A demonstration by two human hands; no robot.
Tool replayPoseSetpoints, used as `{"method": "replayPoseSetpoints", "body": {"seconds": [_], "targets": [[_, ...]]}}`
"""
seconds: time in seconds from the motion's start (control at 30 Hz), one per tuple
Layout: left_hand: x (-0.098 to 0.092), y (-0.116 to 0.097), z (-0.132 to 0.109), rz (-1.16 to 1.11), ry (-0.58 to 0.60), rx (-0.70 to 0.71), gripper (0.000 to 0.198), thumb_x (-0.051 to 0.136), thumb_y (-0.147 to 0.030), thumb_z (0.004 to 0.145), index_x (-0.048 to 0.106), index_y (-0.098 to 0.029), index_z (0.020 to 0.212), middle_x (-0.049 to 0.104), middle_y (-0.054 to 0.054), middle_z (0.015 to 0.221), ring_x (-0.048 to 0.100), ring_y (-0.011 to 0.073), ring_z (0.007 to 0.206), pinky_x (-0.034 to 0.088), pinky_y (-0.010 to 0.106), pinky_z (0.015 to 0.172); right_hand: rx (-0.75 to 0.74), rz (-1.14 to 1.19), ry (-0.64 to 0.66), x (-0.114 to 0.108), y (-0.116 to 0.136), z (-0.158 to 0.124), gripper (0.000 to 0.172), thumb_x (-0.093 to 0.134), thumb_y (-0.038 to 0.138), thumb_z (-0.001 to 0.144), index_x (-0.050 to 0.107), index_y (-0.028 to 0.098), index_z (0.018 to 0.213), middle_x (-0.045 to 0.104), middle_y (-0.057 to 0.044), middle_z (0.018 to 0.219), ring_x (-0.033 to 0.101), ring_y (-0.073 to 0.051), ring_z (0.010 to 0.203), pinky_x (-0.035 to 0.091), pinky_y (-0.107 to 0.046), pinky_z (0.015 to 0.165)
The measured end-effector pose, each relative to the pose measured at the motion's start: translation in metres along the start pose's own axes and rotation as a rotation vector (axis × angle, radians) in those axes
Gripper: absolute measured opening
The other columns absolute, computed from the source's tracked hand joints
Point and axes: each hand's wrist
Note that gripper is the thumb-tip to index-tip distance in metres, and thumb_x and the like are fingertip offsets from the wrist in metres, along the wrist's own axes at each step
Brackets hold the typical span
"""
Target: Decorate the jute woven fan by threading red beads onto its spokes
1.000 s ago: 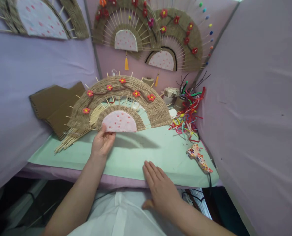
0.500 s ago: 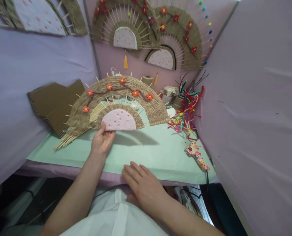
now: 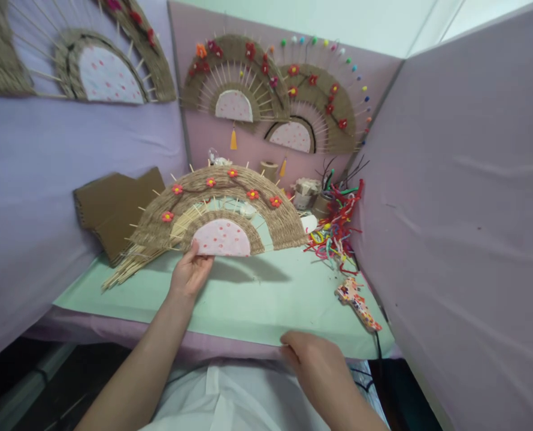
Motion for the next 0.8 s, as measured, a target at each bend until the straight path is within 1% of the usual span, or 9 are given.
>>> {"method": "replayPoseSetpoints", "body": {"seconds": [0.1,0.17,0.23,0.27,0.33,0.4,0.53,0.67,0.8], "targets": [[-0.001,-0.001,0.001,0.003,0.005,-0.016,0.038,0.044,-0.003,0.092,0.057,-0.015,0.126,0.072,0.013,0.110,0.068,0.0185,0.105,0.049,0.037,0.102,0.007,0.371,-0.074,0.004,0.015,0.050,0.034,0.053,0.041,0.084,0.057,0.018,0.058,0.058,0.000,0.052,0.053,-0.014,0.053,0.037,-0.024,0.052],[-0.002,-0.002,0.001,0.009,0.008,-0.014,0.038,0.043,-0.004,0.093,0.058,-0.015,0.126,0.072,0.014,0.110,0.067,0.0191,0.106,0.048,0.038,0.103,0.019,0.631,-0.103,0.008,0.023,0.085,0.038,0.053,0.042,0.083,0.051,0.018,0.053,0.050,0.002,0.046,0.047,-0.012,0.049,0.035,-0.023,0.050],[-0.002,-0.003,0.001,0.015,0.016,-0.009,0.038,0.043,-0.004,0.093,0.059,-0.015,0.125,0.073,0.013,0.110,0.067,0.0193,0.107,0.048,0.038,0.103,0.001,0.931,-0.098,0.011,0.031,0.115,0.023,0.062,0.040,0.078,0.060,0.017,0.073,0.062,0.001,0.064,0.056,-0.012,0.059,0.041,-0.021,0.054],[-0.002,-0.003,0.000,0.018,0.021,-0.008,0.038,0.042,-0.003,0.093,0.059,-0.014,0.125,0.073,0.013,0.109,0.067,0.0193,0.107,0.048,0.038,0.103,0.001,1.070,-0.069,0.012,0.035,0.127,0.024,0.066,0.039,0.075,0.062,0.018,0.085,0.067,-0.002,0.079,0.061,-0.014,0.069,0.044,-0.022,0.057],[-0.001,-0.003,-0.001,0.026,0.034,-0.015,0.037,0.042,-0.003,0.093,0.060,-0.014,0.123,0.073,0.013,0.110,0.067,0.0194,0.108,0.048,0.037,0.103,-0.020,1.328,-0.030,0.013,0.045,0.144,0.036,0.070,0.037,0.071,0.060,0.019,0.100,0.068,-0.005,0.103,0.065,-0.018,0.090,0.050,-0.026,0.067],[-0.001,-0.003,-0.002,0.032,0.046,-0.027,0.037,0.043,-0.004,0.093,0.061,-0.015,0.123,0.072,0.013,0.111,0.066,0.0198,0.110,0.049,0.037,0.102,-0.054,1.548,-0.035,0.013,0.054,0.153,0.034,0.070,0.035,0.072,0.059,0.020,0.101,0.066,-0.004,0.111,0.064,-0.018,0.100,0.052,-0.029,0.078],[0.000,-0.002,-0.005,0.038,0.049,-0.047,0.040,0.043,-0.003,0.092,0.059,-0.019,0.125,0.071,0.011,0.115,0.066,0.0192,0.110,0.049,0.037,0.102,-0.064,1.802,-0.092,0.018,0.063,0.160,0.028,0.069,0.031,0.077,0.059,0.024,0.102,0.069,0.004,0.105,0.065,-0.013,0.102,0.049,-0.031,0.092],[0.001,0.001,-0.009,0.081,0.054,-0.051,0.042,0.045,-0.001,0.091,0.059,-0.019,0.126,0.073,0.011,0.110,0.069,0.0188,0.103,0.051,0.037,0.100,-0.010,1.915,-0.106,0.028,0.058,0.163,0.034,0.078,0.029,0.071,0.061,0.025,0.101,0.072,0.004,0.102,0.067,-0.015,0.098,0.052,-0.032,0.091],[0.001,0.006,-0.017,0.130,0.068,-0.097,0.041,0.048,-0.001,0.089,0.060,-0.016,0.125,0.075,0.012,0.103,0.071,0.0197,0.095,0.056,0.032,0.090,0.078,2.003,-0.138,0.039,0.046,0.159,0.040,0.084,0.025,0.063,0.063,0.021,0.097,0.073,-0.001,0.101,0.069,-0.016,0.091,0.055,-0.032,0.086]]}}
Point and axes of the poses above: each hand's wrist, its own z-axis towards the middle knuckle, its own x-axis out of the palm, y = z × x
